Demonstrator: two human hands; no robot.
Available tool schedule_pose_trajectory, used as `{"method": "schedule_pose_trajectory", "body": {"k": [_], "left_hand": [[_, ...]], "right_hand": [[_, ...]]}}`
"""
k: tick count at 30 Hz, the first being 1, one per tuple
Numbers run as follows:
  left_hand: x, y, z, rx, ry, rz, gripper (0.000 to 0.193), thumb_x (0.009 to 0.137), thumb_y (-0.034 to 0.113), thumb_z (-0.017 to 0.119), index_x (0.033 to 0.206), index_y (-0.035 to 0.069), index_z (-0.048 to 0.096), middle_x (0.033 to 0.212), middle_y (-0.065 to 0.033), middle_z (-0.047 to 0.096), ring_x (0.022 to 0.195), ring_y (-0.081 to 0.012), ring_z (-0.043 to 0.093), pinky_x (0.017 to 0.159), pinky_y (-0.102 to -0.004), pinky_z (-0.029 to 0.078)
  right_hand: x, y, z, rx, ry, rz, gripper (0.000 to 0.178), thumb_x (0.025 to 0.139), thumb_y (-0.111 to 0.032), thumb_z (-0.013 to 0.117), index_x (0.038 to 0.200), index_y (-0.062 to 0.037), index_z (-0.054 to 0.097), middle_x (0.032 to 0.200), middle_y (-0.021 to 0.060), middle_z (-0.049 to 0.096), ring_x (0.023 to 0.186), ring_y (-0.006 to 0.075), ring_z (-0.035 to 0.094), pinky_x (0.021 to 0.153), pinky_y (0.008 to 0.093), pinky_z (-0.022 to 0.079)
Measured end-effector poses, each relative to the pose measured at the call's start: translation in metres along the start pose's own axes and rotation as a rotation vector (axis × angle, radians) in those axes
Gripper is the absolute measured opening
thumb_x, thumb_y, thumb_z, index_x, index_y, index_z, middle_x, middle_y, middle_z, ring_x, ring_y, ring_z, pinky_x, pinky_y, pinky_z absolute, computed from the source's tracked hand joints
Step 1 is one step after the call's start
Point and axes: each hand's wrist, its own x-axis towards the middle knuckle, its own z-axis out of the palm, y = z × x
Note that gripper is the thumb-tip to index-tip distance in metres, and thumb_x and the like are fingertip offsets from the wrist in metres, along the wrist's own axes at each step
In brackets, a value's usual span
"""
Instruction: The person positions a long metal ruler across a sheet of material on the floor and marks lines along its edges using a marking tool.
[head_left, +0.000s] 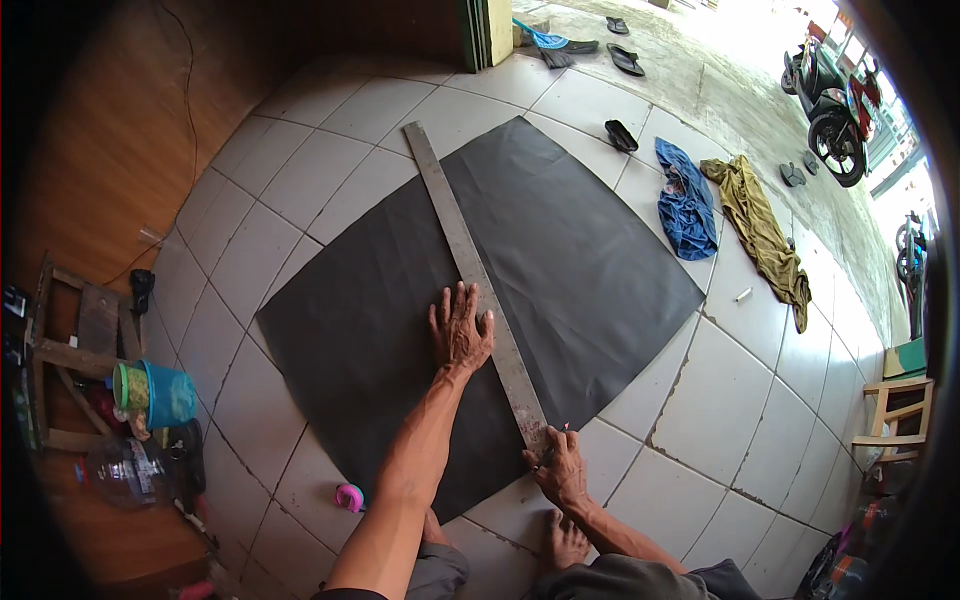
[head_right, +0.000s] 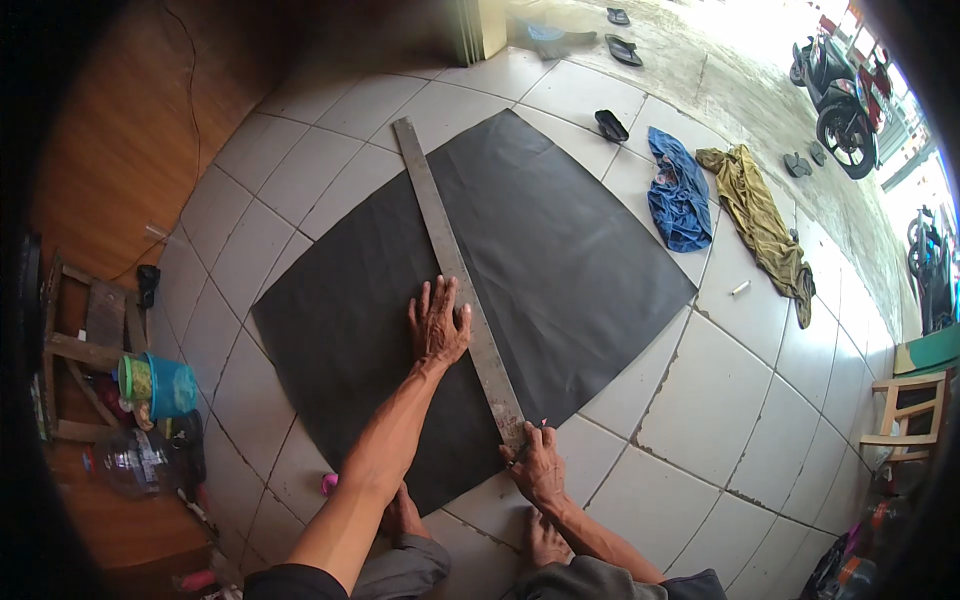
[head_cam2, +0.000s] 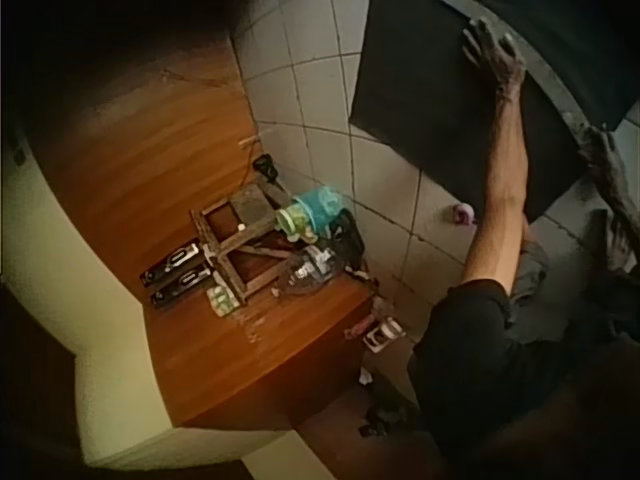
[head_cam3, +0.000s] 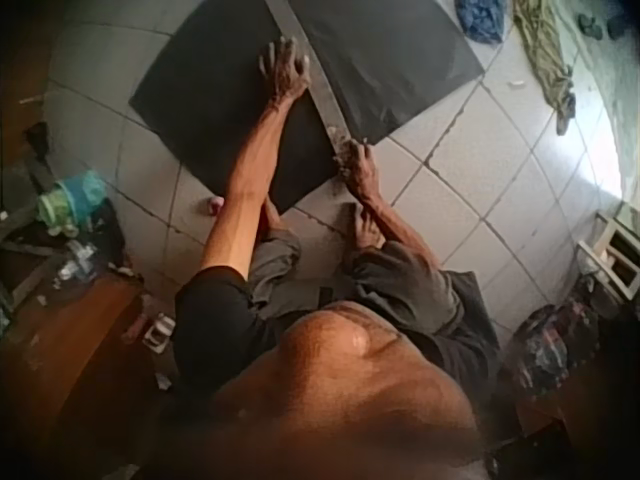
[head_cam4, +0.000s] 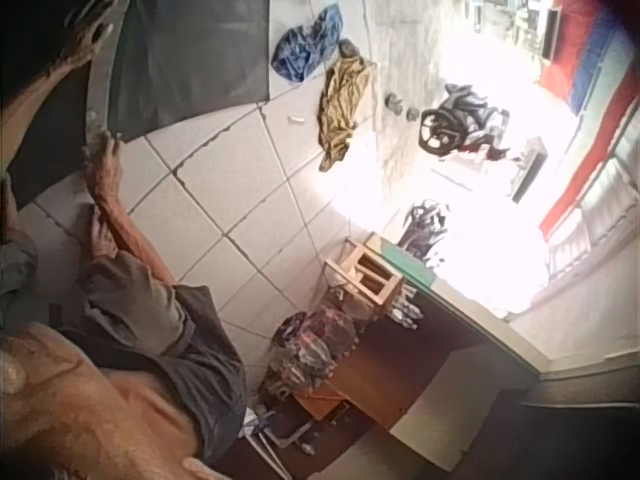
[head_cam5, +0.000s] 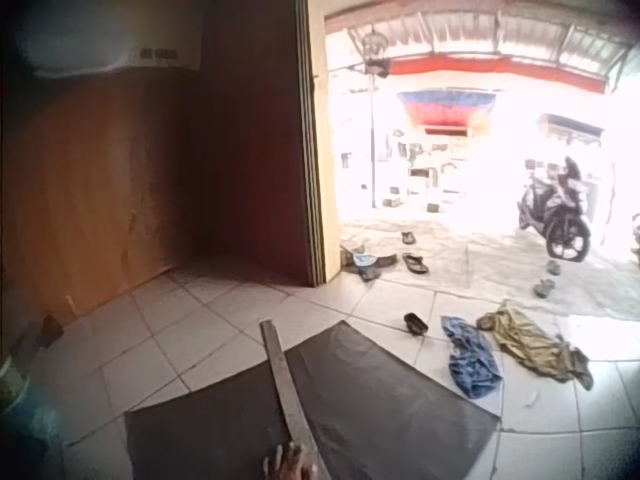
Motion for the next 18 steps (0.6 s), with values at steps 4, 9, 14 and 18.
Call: {"method": "schedule_pose_trajectory", "body": {"k": [4, 9, 14, 18], "left_hand": [[0.0001, -0.0006, -0.0014, -0.007, -0.017, -0.016, 0.059, 0.101, 0.037, 0.050, 0.154, 0.013, 0.040, 0.158, -0.0119, 0.040, 0.149, -0.0333, 0.029, 0.121, -0.0564, 0.017], [0.0010, 0.0013, -0.0007, -0.018, -0.025, -0.026, 0.059, 0.100, 0.036, 0.050, 0.154, 0.013, 0.040, 0.159, -0.0115, 0.040, 0.150, -0.0331, 0.028, 0.121, -0.0563, 0.016], [0.0005, 0.0011, 0.0015, -0.014, 0.020, -0.020, 0.058, 0.099, 0.036, 0.052, 0.152, 0.012, 0.043, 0.158, -0.0124, 0.041, 0.148, -0.0329, 0.031, 0.120, -0.0557, 0.018], [0.0002, -0.0018, 0.0029, -0.010, 0.044, -0.018, 0.057, 0.098, 0.035, 0.053, 0.149, 0.012, 0.047, 0.156, -0.0133, 0.043, 0.147, -0.0327, 0.034, 0.119, -0.0552, 0.021]], "right_hand": [[-0.0022, -0.0040, 0.0004, -0.021, -0.003, 0.017, 0.062, 0.086, -0.038, 0.076, 0.133, -0.0069, 0.049, 0.114, 0.0194, 0.052, 0.098, 0.0397, 0.061, 0.076, 0.0493, 0.054], [-0.0031, -0.0017, 0.0018, -0.062, 0.058, -0.028, 0.063, 0.085, -0.037, 0.077, 0.133, -0.0071, 0.050, 0.110, 0.0180, 0.054, 0.095, 0.0383, 0.061, 0.073, 0.0484, 0.053], [-0.0012, -0.0098, -0.0045, -0.098, 0.017, 0.047, 0.066, 0.083, -0.038, 0.079, 0.133, -0.0053, 0.052, 0.113, 0.0185, 0.055, 0.100, 0.0380, 0.061, 0.081, 0.0478, 0.052], [-0.0011, -0.0071, -0.0066, -0.099, 0.006, 0.012, 0.065, 0.083, -0.037, 0.079, 0.133, -0.0052, 0.052, 0.112, 0.0180, 0.055, 0.100, 0.0379, 0.061, 0.080, 0.0479, 0.052]]}}
